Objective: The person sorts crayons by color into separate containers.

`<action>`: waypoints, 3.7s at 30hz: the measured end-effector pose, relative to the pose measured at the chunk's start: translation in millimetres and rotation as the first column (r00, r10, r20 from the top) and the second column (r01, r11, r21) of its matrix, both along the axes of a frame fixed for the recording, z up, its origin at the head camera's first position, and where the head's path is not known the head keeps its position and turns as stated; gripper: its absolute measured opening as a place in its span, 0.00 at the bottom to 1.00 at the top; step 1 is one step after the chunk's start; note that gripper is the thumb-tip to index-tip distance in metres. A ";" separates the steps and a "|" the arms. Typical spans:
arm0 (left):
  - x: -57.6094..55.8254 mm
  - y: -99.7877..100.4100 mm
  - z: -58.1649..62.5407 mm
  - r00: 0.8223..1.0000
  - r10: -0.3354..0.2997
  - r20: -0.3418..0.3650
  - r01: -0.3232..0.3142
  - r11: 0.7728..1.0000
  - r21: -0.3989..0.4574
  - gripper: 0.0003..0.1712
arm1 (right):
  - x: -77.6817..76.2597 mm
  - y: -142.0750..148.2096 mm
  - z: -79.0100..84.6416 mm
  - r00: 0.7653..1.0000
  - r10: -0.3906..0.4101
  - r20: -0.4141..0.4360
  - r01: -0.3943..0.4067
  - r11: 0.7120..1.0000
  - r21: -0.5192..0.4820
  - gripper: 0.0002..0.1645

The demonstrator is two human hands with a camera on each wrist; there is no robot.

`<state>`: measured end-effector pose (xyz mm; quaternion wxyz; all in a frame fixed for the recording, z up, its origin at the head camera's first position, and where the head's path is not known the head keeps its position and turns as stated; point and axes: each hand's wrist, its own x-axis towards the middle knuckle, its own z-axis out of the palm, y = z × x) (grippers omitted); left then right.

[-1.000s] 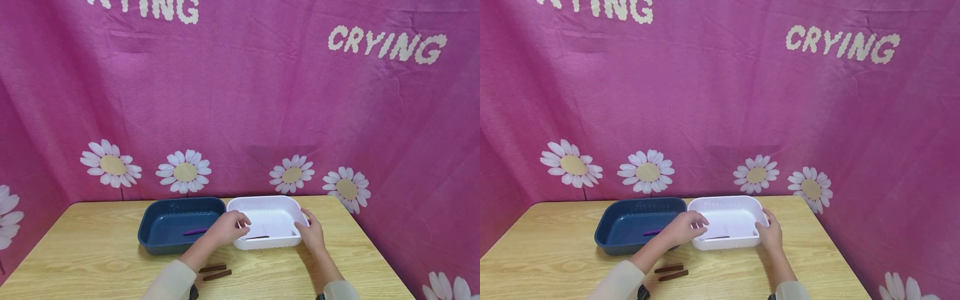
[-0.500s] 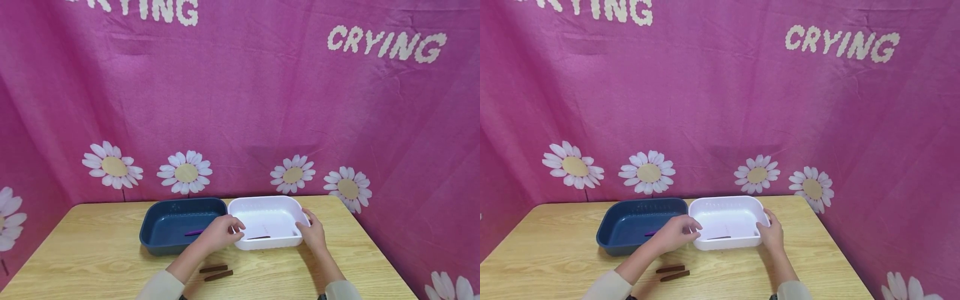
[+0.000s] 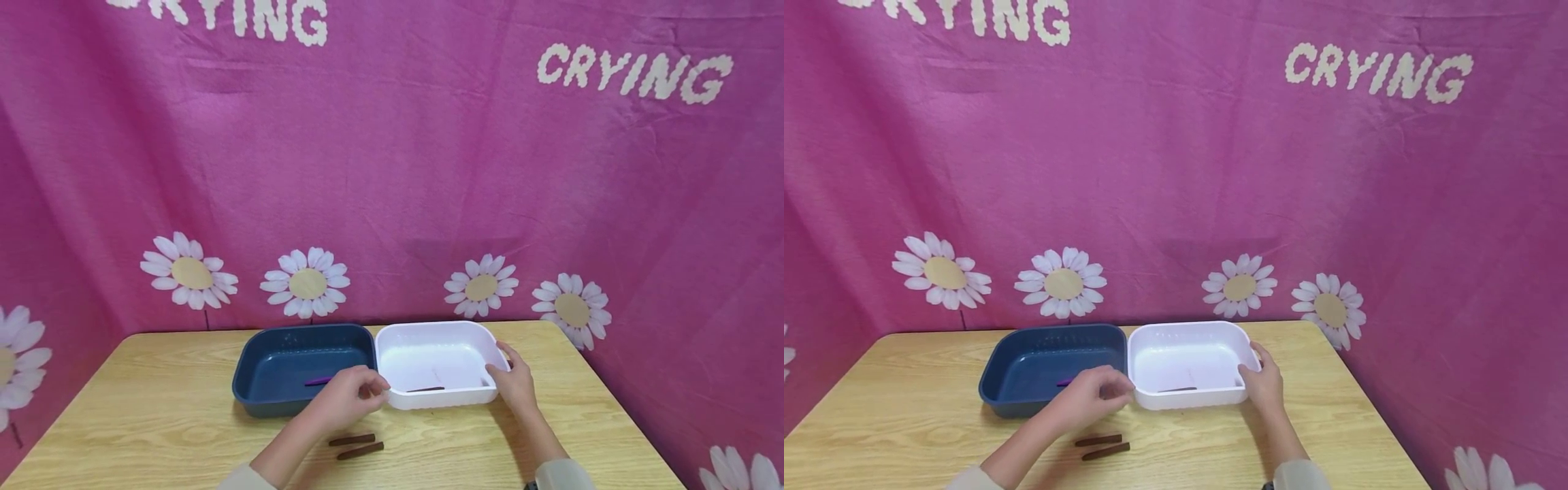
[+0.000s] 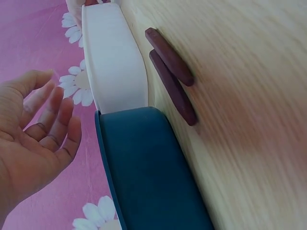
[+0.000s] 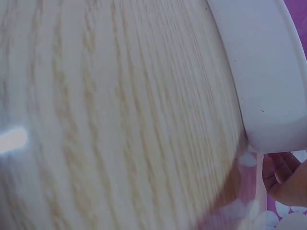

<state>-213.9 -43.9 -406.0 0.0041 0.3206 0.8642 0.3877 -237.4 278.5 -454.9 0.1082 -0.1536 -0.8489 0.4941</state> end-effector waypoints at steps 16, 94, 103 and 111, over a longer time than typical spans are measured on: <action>20.4 -29.2 -11.3 0.998 0.007 0.059 -0.006 1.000 -0.014 0.09 | -2.3 -0.2 -1.6 1.000 0.008 -0.016 -0.007 1.000 0.009 0.35; 39.5 -14.2 -50.1 0.996 0.086 -0.021 -0.088 0.959 -0.269 0.04 | -2.5 5.5 -6.3 1.000 -0.001 -0.026 0.002 0.999 0.046 0.35; 39.5 -15.1 -47.2 0.997 0.075 0.030 -0.064 0.962 -0.266 0.03 | -3.2 4.1 -7.5 1.000 0.006 -0.027 -0.006 1.000 0.027 0.35; 36.5 -18.9 -37.3 0.996 0.072 0.058 -0.060 0.980 -0.189 0.01 | -1.9 2.2 -3.9 1.000 0.009 -0.021 -0.009 1.000 0.006 0.35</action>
